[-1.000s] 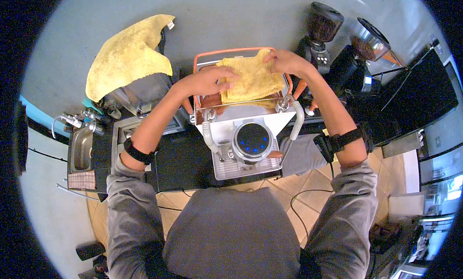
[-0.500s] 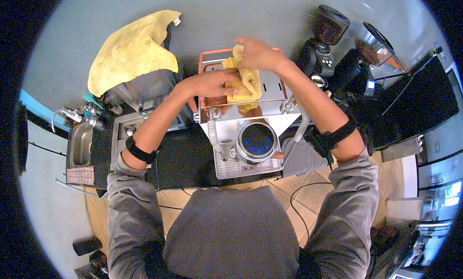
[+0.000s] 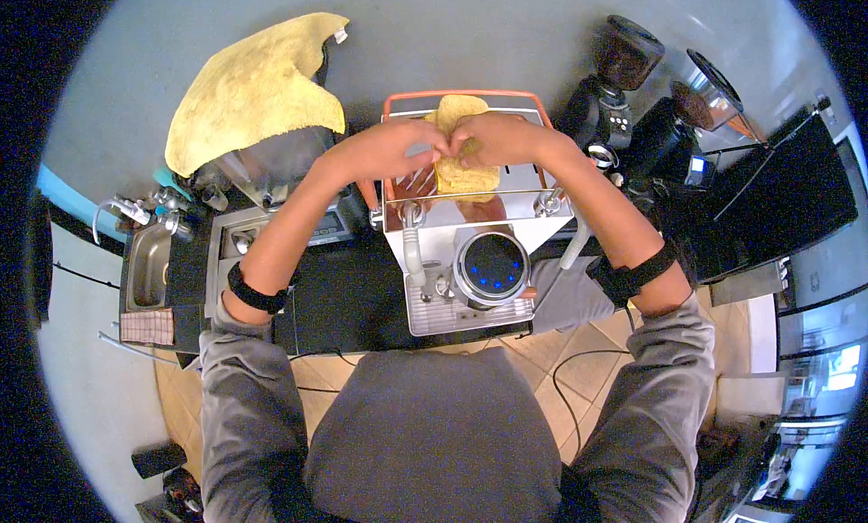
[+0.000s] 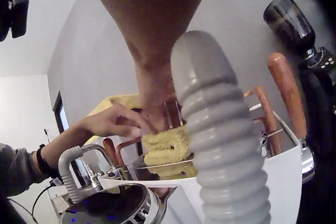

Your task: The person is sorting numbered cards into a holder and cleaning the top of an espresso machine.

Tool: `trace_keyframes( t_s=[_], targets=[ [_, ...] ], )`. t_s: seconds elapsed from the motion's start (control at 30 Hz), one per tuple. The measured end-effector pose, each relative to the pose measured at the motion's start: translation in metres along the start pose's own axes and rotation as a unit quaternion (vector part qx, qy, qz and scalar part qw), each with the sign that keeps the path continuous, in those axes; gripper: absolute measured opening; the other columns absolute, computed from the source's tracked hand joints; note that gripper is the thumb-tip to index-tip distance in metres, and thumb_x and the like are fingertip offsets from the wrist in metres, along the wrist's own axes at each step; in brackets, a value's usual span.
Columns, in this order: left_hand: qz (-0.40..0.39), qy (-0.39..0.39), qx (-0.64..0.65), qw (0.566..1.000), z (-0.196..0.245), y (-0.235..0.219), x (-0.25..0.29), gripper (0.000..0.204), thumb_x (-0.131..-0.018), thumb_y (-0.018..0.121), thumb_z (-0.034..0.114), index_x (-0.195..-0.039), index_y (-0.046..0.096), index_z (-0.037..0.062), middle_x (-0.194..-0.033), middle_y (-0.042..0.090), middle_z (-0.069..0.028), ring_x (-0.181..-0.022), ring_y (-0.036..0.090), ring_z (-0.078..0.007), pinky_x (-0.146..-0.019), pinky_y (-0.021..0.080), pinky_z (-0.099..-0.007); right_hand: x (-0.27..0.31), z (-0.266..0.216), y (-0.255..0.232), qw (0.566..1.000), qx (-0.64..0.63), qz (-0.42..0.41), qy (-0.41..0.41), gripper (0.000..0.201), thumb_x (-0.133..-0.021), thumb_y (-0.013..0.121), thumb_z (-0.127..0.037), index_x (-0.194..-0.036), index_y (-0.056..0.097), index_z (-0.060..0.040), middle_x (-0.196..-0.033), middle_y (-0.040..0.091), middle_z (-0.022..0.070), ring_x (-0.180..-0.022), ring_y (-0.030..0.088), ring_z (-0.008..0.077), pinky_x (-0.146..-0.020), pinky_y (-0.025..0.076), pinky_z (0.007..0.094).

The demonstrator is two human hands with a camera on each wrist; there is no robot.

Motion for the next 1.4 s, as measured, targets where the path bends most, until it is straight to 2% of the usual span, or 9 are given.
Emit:
trace_keyframes(
  t_s=[0.47, 0.63, 0.7, 0.73, 0.83, 0.9, 1.07, 1.17, 1.4],
  targets=[
    [-0.042, -0.02, 0.045, 0.998, 0.009, 0.003, -0.003, 0.027, -0.096, 0.056, 0.02, -0.116, 0.065, 0.0035, -0.115, 0.064, -0.0153, -0.111, 0.059, -0.0322, -0.099, 0.045, -0.04, 0.02, 0.002, 0.006, 0.993, 0.093, 0.055, -0.038, 0.044, -0.087, 0.062, -0.014, -0.131, 0.057, -0.0147, -0.144, 0.042, 0.0175, -0.135, 0.039, 0.0362, -0.113, 0.031, 0.0434],
    [-0.025, -0.012, 0.076, 0.997, 0.014, -0.003, 0.013, 0.028, -0.096, 0.056, 0.021, -0.116, 0.064, 0.0039, -0.116, 0.064, -0.0149, -0.113, 0.058, -0.0313, -0.101, 0.043, -0.0399, 0.029, 0.01, -0.004, 0.998, 0.053, -0.023, -0.032, 0.035, -0.09, 0.06, -0.017, -0.124, 0.062, -0.0108, -0.146, 0.041, 0.0199, -0.137, 0.038, 0.0365, -0.114, 0.03, 0.042],
    [0.008, 0.033, 0.067, 0.997, 0.017, -0.009, 0.021, 0.027, -0.096, 0.054, 0.02, -0.116, 0.06, 0.0033, -0.103, 0.064, -0.0108, -0.065, 0.066, -0.0214, -0.05, 0.057, -0.0328, 0.035, 0.018, -0.008, 0.998, 0.062, -0.018, -0.006, 0.033, -0.091, 0.06, -0.02, -0.122, 0.062, -0.01, -0.146, 0.041, 0.0201, -0.133, 0.042, 0.0362, -0.112, 0.033, 0.0413],
    [0.008, 0.035, 0.069, 0.997, 0.018, -0.01, 0.025, 0.027, -0.096, 0.054, 0.02, -0.116, 0.06, 0.0033, -0.103, 0.064, -0.0108, -0.065, 0.066, -0.0214, -0.05, 0.057, -0.0328, 0.036, 0.021, -0.009, 0.997, 0.07, -0.013, 0.018, 0.033, -0.091, 0.06, -0.024, -0.12, 0.062, -0.0091, -0.146, 0.042, 0.0204, -0.13, 0.047, 0.036, -0.11, 0.036, 0.0405],
    [0.017, 0.027, 0.087, 0.996, 0.025, -0.019, 0.036, 0.027, -0.096, 0.054, 0.019, -0.116, 0.06, 0.0024, -0.107, 0.064, -0.0107, -0.074, 0.066, -0.0223, -0.06, 0.057, -0.034, 0.032, 0.026, -0.01, 0.988, 0.08, -0.014, 0.127, 0.038, -0.089, 0.064, -0.032, -0.114, 0.063, -0.0033, -0.136, 0.051, 0.0204, -0.121, 0.054, 0.0363, -0.103, 0.043, 0.0399],
    [0.01, 0.015, 0.081, 0.997, 0.032, -0.026, 0.041, 0.028, -0.095, 0.057, 0.02, -0.117, 0.063, 0.0029, -0.123, 0.063, -0.015, -0.112, 0.06, -0.0306, -0.098, 0.046, -0.0397, 0.027, 0.02, -0.007, 0.974, 0.115, -0.006, 0.193, 0.044, -0.086, 0.066, -0.036, -0.112, 0.062, -0.0008, -0.128, 0.054, 0.0209, -0.116, 0.056, 0.0374, -0.099, 0.046, 0.0406],
    [0.013, 0.032, 0.105, 0.994, 0.038, -0.028, 0.049, 0.028, -0.095, 0.056, 0.018, -0.118, 0.063, 0.0027, -0.124, 0.063, -0.015, -0.114, 0.06, -0.0306, -0.1, 0.045, -0.0396, 0.019, 0.033, 0.011, 0.943, 0.223, 0.133, 0.209, 0.051, -0.083, 0.069, -0.038, -0.109, 0.058, 0.0041, -0.107, 0.061, 0.0219, -0.108, 0.059, 0.0392, -0.092, 0.049, 0.043],
    [0.016, 0.041, 0.113, 0.993, 0.034, -0.028, 0.053, 0.028, -0.095, 0.057, 0.016, -0.118, 0.062, 0.0026, -0.124, 0.063, -0.0148, -0.115, 0.06, -0.0306, -0.1, 0.045, -0.0396, 0.01, 0.046, 0.009, 0.936, 0.239, 0.137, 0.219, 0.055, -0.081, 0.068, -0.041, -0.111, 0.061, 0.0057, -0.129, 0.054, 0.0258, -0.111, 0.059, 0.0423, -0.096, 0.049, 0.0441],
    [0.021, 0.042, 0.125, 0.991, 0.027, -0.026, 0.061, 0.026, -0.094, 0.057, 0.013, -0.117, 0.063, 0.0023, -0.122, 0.064, -0.0134, -0.112, 0.062, -0.0283, -0.097, 0.047, -0.0378, 0.013, 0.035, -0.014, 0.965, 0.078, 0.188, 0.166, 0.046, -0.082, 0.068, -0.031, -0.109, 0.058, 0.0047, -0.108, 0.062, 0.026, -0.104, 0.061, 0.039, -0.091, 0.048, 0.0447]
  ],
)
Point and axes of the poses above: each hand's wrist, its own x-axis away from the middle knuckle, its own y-axis out of the palm, z = x × y, the point moved 4 cm from there along -x, towards the middle knuckle
